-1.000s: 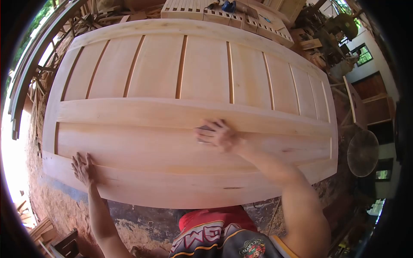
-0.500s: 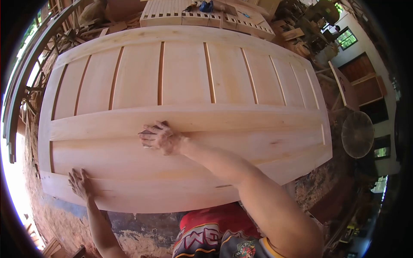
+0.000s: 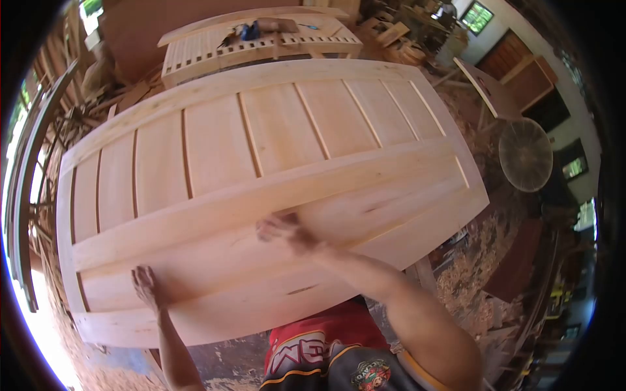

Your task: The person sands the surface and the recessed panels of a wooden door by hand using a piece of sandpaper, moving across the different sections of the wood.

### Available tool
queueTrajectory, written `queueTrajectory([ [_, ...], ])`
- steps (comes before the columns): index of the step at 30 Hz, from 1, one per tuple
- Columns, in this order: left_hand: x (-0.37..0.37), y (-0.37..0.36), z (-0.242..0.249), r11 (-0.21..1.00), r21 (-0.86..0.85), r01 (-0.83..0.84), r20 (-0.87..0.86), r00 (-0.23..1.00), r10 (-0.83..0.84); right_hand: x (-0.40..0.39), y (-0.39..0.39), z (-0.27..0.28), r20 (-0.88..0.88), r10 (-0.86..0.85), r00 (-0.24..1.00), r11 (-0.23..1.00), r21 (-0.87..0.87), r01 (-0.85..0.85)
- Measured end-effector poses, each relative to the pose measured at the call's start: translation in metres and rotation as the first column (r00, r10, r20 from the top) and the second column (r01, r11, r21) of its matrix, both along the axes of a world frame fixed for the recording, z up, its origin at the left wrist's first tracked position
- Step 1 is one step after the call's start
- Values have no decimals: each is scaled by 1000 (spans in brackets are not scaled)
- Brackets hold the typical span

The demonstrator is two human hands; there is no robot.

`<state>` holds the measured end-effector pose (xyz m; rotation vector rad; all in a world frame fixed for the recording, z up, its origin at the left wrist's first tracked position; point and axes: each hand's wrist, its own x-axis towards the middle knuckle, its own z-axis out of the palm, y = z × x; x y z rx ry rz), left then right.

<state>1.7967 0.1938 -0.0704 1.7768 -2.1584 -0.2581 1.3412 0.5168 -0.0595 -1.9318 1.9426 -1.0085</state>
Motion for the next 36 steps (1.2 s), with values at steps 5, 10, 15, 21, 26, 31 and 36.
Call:
queueTrajectory([
  [5,-100,104,12,918,-39,394,-251,886,-391,-31,42,14,-273,-45,961,996,61,63],
  [10,-192,242,22,804,117,583,-557,709,-433,-91,113,54,-124,-597,792,793,-236,561],
  [15,-381,314,58,697,193,690,-936,342,-79,-34,71,80,330,-219,918,974,24,224],
  [21,-416,244,69,576,86,813,-492,537,-685,-138,193,57,-64,-494,867,867,-109,486],
  [26,-403,188,72,342,-126,931,31,348,-937,-265,408,-24,-539,-838,-85,-61,-63,996],
  [31,-421,202,48,215,-169,962,115,236,-965,-259,434,5,-534,-842,-72,-230,236,944],
  [36,-469,220,39,270,91,959,206,247,-947,-254,433,7,-555,-827,-88,-255,232,939],
])
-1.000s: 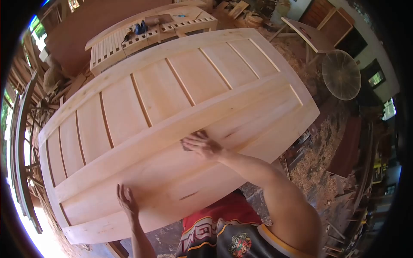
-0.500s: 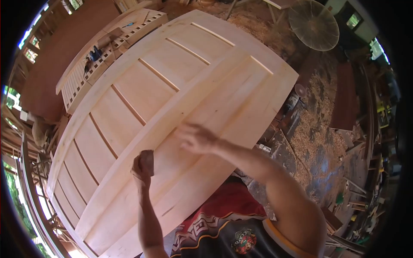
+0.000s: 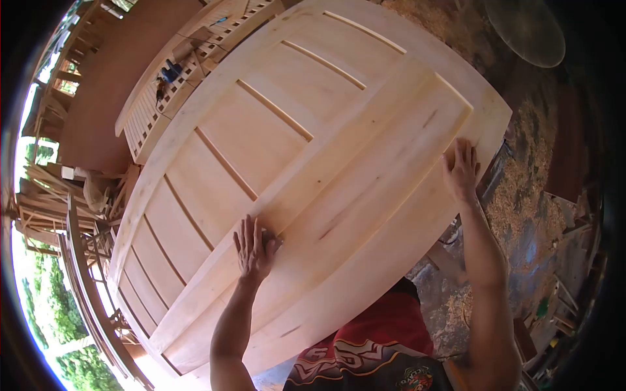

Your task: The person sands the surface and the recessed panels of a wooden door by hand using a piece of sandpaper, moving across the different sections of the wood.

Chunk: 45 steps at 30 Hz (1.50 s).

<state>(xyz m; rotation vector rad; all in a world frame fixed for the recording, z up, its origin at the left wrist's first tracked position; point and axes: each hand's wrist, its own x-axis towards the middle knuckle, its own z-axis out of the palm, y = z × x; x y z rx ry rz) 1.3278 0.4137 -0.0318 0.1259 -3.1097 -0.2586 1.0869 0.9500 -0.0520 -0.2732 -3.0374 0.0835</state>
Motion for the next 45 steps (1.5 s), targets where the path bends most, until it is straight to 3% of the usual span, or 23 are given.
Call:
queueTrajectory([
  [10,-306,247,-13,974,108,198,-81,978,-190,-1,-1,12,5,33,999,997,-77,-33],
  [14,-443,356,-15,969,143,204,-108,976,-189,-4,3,19,10,52,999,989,-142,-50],
  [18,-505,418,-20,959,243,148,-188,977,-103,1,12,24,-22,98,995,963,-250,-100],
  [21,-468,386,-33,954,252,165,-176,977,-123,1,16,21,-17,117,993,962,-246,-117],
  [27,-523,429,-31,963,142,231,-295,938,-181,-1,13,26,5,106,994,962,-255,-101],
  [31,-461,389,-25,978,156,137,-185,977,-107,-3,17,27,-12,106,994,958,-267,-106],
  [37,-518,430,-23,965,208,158,-147,981,-128,-3,17,23,-16,117,993,960,-254,-118],
  [40,-477,388,-20,958,220,186,-137,978,-159,-4,14,23,18,106,994,971,-218,-100],
  [45,-287,230,-18,978,154,143,-99,987,-129,-3,10,22,64,67,996,986,-157,-56],
])
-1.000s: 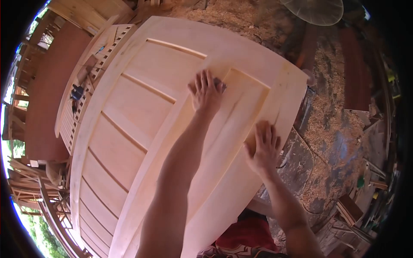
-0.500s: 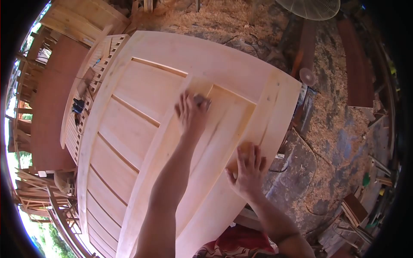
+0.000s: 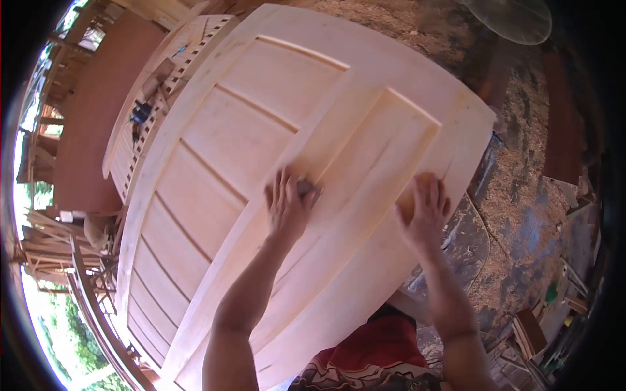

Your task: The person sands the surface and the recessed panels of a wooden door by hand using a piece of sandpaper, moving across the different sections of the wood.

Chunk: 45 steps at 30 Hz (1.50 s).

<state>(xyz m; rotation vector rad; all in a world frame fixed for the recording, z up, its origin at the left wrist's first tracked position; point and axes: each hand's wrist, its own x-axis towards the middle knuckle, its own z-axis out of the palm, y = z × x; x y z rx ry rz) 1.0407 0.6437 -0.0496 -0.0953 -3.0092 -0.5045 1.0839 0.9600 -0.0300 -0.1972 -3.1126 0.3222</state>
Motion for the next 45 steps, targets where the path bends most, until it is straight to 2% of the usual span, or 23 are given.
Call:
queueTrajectory([
  [2,95,-80,14,999,-39,-37,62,997,39,-2,-6,1,1,-20,1000,999,34,20],
  [6,286,-242,13,989,-115,-90,88,991,101,-2,-3,-20,-33,-70,997,991,113,73],
  [10,482,-406,14,968,-208,-141,161,971,176,1,-8,-27,-185,-8,983,990,135,33],
  [12,526,-443,32,946,-252,-204,186,949,254,-3,-8,-31,-210,16,978,991,136,13],
  [13,527,-443,19,953,-231,-197,158,959,236,-1,-7,-35,-214,23,977,990,138,7],
  [16,467,-402,16,980,-162,-120,162,976,146,-4,-22,-34,-215,-45,975,983,163,81],
  [18,393,-343,24,994,-92,-61,128,989,73,-5,-25,-35,-209,-37,977,981,178,75],
  [22,262,-231,21,997,-77,-11,101,995,19,-6,-32,-24,-149,-83,985,976,187,111],
  [26,113,-104,15,997,-68,40,45,998,-37,-7,-35,-9,-83,-115,990,988,98,123],
  [28,30,-34,9,999,20,50,-12,999,-49,-10,-34,6,7,-122,992,992,25,122],
  [32,-132,102,1,989,74,129,-245,963,-108,-11,-25,4,24,-102,995,995,-5,102],
  [35,-207,175,24,989,131,69,-4,998,-69,-10,-22,4,32,-75,997,995,-64,77],
  [38,-240,202,9,996,26,83,-70,994,-81,-15,-15,7,21,-50,999,992,-111,52],
  [41,-249,194,28,972,215,99,154,979,-134,-7,-16,2,-19,-41,999,984,-172,37],
  [43,-254,193,28,981,191,20,-6,1000,-19,-8,-16,3,-17,-45,999,981,-192,41],
  [44,-284,163,-21,908,418,24,-170,984,52,-7,-16,1,-28,-43,999,978,-207,36],
  [45,-281,144,-5,871,491,-8,-210,969,127,-7,-16,-3,-38,-43,998,975,-220,34],
])
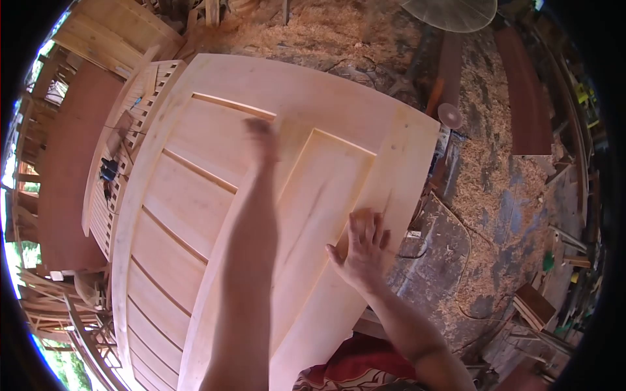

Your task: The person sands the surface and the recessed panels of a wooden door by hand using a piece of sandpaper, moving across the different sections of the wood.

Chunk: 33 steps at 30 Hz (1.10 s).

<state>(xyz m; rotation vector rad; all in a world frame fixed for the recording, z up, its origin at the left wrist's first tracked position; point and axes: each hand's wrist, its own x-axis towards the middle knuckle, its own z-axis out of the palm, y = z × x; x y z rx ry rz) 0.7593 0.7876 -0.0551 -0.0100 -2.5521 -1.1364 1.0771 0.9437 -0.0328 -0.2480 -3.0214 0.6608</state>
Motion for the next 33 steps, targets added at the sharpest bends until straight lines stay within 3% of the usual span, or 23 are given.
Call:
queueTrajectory([
  [2,6,-38,36,980,171,-103,-103,987,121,-2,2,2,-7,-2,1000,1000,-18,1],
  [4,49,-43,54,986,-113,-122,-75,991,114,-1,1,8,14,2,1000,999,-35,-2],
  [5,76,-43,53,997,-67,-25,47,999,28,2,2,9,25,3,1000,999,-39,-2],
  [7,139,-40,30,996,-21,81,35,996,-80,1,4,9,29,16,999,999,-38,-15],
  [8,172,-33,37,995,26,95,-12,995,-95,0,7,7,31,13,999,1000,-8,-13],
  [9,202,-34,56,985,82,151,53,986,-156,2,7,2,38,22,999,1000,11,-23],
  [10,223,-50,67,982,22,190,72,979,-191,2,5,-1,42,39,998,999,27,-40],
  [13,282,-102,108,989,-16,150,23,988,-150,1,3,1,74,54,996,991,120,-63],
  [14,306,-119,118,991,-87,102,79,992,-95,2,3,-1,58,55,997,990,123,-62],
  [17,391,-192,95,971,-147,190,273,951,-145,4,2,-4,4,47,999,990,130,-47],
  [18,418,-207,95,949,-248,193,353,931,-97,5,1,-3,-9,47,999,991,126,-45],
  [19,439,-223,72,962,-206,180,250,960,-126,4,-2,-3,-24,42,999,992,123,-39],
  [21,460,-238,66,967,-251,38,194,981,12,0,-3,-5,-34,48,998,992,120,-44],
  [23,470,-271,42,982,-188,-6,57,998,17,12,-12,-12,-44,52,998,990,136,-46],
  [24,486,-296,33,954,-272,-125,123,979,163,13,-12,-17,-54,59,997,986,157,-50],
  [25,502,-311,46,970,-200,-135,320,927,195,4,-3,-20,-81,51,995,982,186,-35],
  [26,518,-325,50,988,-108,-110,293,946,137,-5,0,-25,-93,47,995,978,206,-27],
  [27,543,-346,31,972,154,-180,338,934,119,-1,1,-31,-82,42,996,974,225,-22],
  [28,562,-344,72,983,43,-176,400,905,144,5,3,-30,-84,36,996,981,193,-19],
  [29,589,-382,44,954,-288,-82,337,924,181,3,-2,-24,-111,35,993,989,145,-18],
  [31,616,-379,49,953,-166,-252,316,902,294,3,-3,-19,-102,26,994,991,134,-12],
  [33,606,-327,74,961,169,-219,341,928,151,12,-7,6,6,28,1000,993,111,-29],
])
